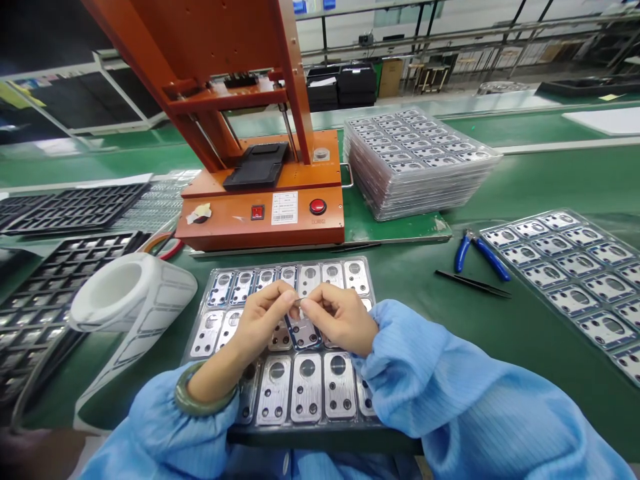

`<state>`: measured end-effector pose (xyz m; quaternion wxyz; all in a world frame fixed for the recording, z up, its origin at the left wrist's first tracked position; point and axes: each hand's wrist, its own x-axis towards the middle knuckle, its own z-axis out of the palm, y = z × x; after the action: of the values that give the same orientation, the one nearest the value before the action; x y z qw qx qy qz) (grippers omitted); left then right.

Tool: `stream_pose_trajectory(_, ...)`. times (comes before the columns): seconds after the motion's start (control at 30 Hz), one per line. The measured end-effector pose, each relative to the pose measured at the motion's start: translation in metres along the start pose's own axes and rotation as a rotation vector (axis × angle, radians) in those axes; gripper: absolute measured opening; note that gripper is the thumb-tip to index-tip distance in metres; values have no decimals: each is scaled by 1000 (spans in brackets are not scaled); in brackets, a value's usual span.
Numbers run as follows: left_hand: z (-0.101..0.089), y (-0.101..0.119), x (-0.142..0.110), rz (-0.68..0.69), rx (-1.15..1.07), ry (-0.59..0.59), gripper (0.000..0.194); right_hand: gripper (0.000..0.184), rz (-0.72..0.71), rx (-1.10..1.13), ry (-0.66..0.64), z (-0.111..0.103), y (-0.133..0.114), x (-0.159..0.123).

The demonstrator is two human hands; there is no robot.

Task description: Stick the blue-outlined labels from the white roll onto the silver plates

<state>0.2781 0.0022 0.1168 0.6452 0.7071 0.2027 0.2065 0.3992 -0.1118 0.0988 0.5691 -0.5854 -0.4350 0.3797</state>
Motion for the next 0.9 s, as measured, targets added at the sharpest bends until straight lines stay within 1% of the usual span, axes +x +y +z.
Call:
stream_pose_trajectory(0.13,-5,-9,1,-43,-139,-44,38,32,34,67,23,0,-1,3)
stream_pose_trajectory(0.27,-3,-6,1,-112,-93,-21,33,33,56,104,25,-2,0,5)
stream_pose_trajectory(0.37,1,1,1,-114,-41,-6,33,35,55,67,1,-5,2,6)
stream_pose_trajectory(0.47,4,3,0,-121,-26,-40,33,36,37,-3,16,-6,3,7)
stream_pose_trajectory(0.57,4,1,0,-156,-71,-78,34,34,45,-21,45,-7,3,9)
stream_pose_trajectory(0.73,-1,-6,1,-180,-268,-129,32,34,38,-20,87,-8,3,9)
stream_pose_trajectory(0.8,-1,-6,2,-187,-271,-132,31,34,46,-26,89,-8,5,9)
stream_pose_trajectory(0.9,1,-3,2,-207,-204,-128,33,33,23,-50,64,-9,6,10)
